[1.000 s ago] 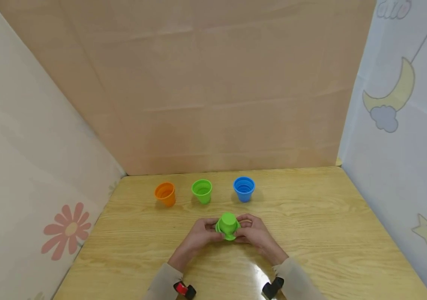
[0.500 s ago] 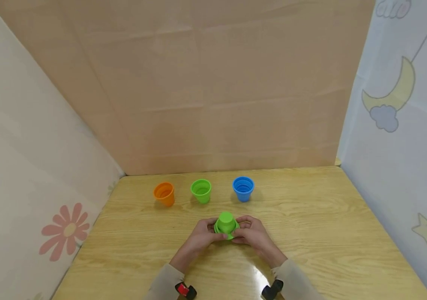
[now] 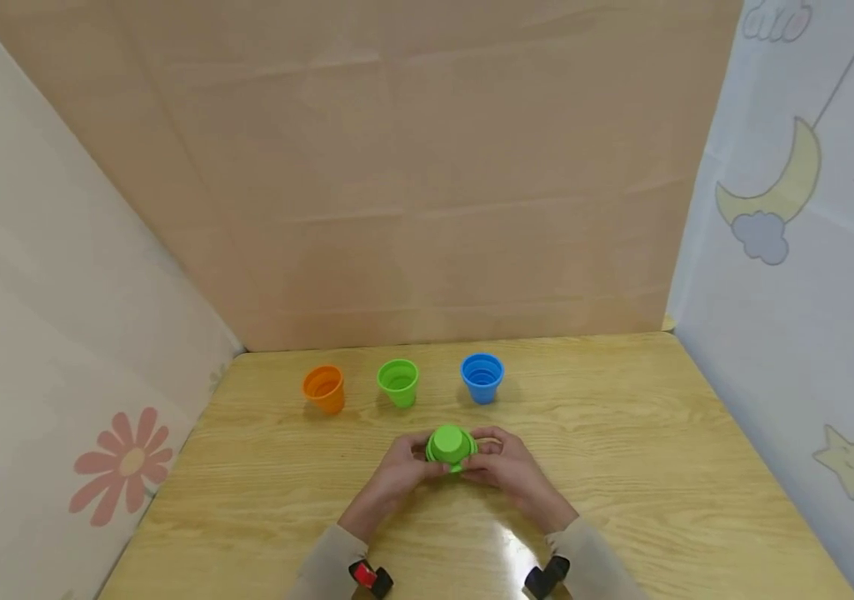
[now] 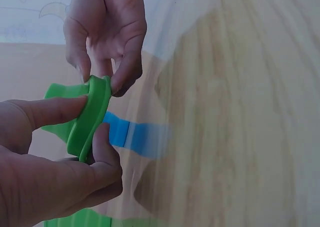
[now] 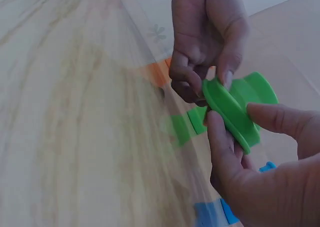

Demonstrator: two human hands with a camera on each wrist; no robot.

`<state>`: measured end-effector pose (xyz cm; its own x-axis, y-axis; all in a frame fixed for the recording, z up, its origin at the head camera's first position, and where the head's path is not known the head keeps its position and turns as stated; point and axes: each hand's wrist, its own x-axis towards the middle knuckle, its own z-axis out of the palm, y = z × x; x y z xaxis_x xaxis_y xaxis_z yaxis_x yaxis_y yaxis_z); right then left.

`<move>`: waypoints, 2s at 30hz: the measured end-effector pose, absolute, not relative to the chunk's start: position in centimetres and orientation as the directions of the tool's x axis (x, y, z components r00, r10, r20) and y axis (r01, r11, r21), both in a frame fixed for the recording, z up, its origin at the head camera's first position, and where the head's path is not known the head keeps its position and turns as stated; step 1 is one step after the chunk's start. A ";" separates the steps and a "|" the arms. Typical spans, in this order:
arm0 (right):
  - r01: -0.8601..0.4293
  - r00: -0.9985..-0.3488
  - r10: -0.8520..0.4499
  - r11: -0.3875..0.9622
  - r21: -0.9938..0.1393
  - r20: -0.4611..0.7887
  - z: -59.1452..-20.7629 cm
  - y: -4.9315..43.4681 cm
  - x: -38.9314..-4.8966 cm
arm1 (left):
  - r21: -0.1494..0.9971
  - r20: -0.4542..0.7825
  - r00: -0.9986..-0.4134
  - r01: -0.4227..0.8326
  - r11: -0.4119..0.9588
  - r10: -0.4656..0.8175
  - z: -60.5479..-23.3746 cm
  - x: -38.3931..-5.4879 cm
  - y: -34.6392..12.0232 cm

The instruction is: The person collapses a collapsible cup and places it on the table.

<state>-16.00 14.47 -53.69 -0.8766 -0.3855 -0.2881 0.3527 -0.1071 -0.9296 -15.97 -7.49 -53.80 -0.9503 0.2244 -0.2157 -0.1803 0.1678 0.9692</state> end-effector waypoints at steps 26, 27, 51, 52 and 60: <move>0.392 -0.839 -0.488 -0.238 -0.889 -0.240 -54.2 15.7 -16.8 | 0.958 -0.215 -0.886 -0.273 -0.088 0.411 -53.3 -16.6 -9.8; 0.393 -0.838 -0.493 -0.243 -0.887 -0.236 -54.2 15.7 -16.8 | 0.953 -0.229 -0.886 -0.288 -0.091 0.404 -53.3 -16.6 -9.9; 0.442 -0.798 -0.546 -0.240 -0.864 -0.256 -54.4 14.9 -16.7 | 0.938 -0.290 -0.866 -0.341 -0.057 0.406 -53.4 -16.7 -10.0; 0.439 -0.799 -0.545 -0.237 -0.867 -0.256 -54.4 14.9 -16.7 | 0.939 -0.289 -0.866 -0.340 -0.056 0.408 -53.4 -16.7 -10.0; 0.413 -0.813 -0.515 -0.184 -0.892 -0.270 -54.3 14.8 -16.7 | 0.937 -0.300 -0.864 -0.347 -0.047 0.405 -53.4 -16.6 -9.7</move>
